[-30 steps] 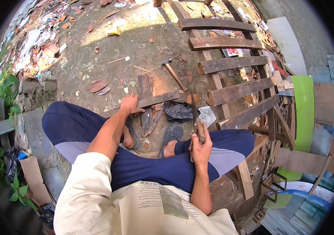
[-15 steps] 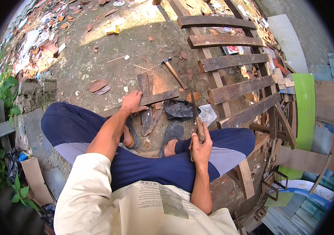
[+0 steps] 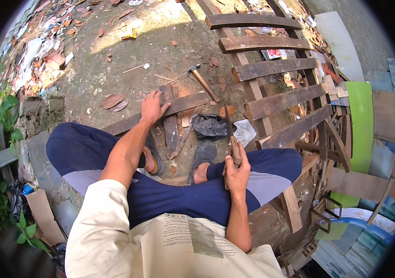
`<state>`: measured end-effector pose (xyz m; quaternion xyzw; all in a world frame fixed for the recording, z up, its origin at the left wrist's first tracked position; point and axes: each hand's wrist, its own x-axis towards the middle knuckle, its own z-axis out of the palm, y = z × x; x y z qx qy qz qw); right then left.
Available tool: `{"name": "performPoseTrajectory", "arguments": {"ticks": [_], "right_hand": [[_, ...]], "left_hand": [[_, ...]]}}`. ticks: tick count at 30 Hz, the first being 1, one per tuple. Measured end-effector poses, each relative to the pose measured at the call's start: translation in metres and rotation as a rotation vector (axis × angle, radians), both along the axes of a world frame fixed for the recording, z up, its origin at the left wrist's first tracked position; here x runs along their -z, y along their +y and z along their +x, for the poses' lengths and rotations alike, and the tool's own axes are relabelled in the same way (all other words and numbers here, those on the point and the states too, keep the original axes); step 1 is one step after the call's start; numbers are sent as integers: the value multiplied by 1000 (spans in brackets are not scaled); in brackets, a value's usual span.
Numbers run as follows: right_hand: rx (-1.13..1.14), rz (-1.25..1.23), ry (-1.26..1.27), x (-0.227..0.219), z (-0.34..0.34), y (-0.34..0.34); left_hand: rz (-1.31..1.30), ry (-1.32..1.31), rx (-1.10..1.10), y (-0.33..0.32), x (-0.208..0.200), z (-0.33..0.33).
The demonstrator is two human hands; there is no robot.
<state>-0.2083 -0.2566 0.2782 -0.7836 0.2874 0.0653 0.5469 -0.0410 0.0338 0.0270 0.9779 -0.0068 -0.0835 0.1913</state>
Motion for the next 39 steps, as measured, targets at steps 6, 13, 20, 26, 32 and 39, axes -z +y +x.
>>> {"name": "performPoseTrajectory", "arguments": {"ticks": [6, 13, 20, 26, 32, 39], "right_hand": [[-10, -49, -1, 8, -5, -8], [-50, -98, -17, 21, -8, -11], [-14, -19, -12, 4, -2, -3], [-120, -125, -50, 12, -11, -9], [-272, -93, -122, -20, -9, 15], [-430, -185, -265, -27, 5, 49]], "left_hand": [[117, 298, 200, -7, -35, -4], [65, 196, 203, 14, 3, -10], [-50, 341, 212, 34, -15, 15], [-29, 388, 55, 33, 17, 23], [-19, 397, -2, 20, 8, 23], [-21, 374, -6, 16, -1, 12]]}}
